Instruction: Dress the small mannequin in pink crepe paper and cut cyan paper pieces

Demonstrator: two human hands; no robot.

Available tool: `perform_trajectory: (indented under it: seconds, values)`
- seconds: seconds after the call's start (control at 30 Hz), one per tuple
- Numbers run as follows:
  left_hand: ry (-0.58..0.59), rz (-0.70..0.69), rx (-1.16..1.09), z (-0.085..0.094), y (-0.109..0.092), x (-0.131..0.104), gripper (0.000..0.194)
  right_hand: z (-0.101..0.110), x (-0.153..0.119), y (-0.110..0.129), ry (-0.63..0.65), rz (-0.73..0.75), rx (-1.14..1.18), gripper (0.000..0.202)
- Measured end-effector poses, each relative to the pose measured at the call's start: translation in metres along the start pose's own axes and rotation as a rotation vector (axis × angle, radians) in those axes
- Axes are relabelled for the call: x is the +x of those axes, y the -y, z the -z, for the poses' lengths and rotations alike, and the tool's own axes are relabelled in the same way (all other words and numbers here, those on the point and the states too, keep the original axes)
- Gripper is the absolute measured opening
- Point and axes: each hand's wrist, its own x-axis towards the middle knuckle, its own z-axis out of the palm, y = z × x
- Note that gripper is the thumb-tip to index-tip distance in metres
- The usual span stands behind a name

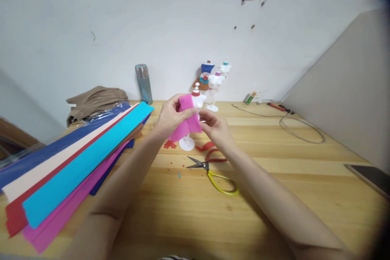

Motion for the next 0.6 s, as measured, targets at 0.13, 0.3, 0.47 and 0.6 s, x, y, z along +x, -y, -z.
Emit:
perform_trajectory:
  seconds: [0.13,0.3,0.47,0.6]
  values:
    - [-0.048,-0.007,-0.026,-0.0012,0.0026,0.0018,0.039,-0.0010,0.0002,-0.0009,-0.030,-0.008,-0.018,0.037]
    - [-0.079,-0.012,0.004,-0.0013,0.0026,0.0026,0.039,-0.0024,0.0000,-0.0008,-0.008,0.002,-0.036,0.040]
    - [-0.067,0.001,0.037,0.0002,0.0010,0.0014,0.041,0.0018,-0.0010,0.0036,0.010,-0.027,0.004,0.044]
    - [-0.025,0.002,0.034,0.0008,0.0008,0.0002,0.042,0.0044,-0.0016,0.0086,0.014,-0.083,0.090,0.048]
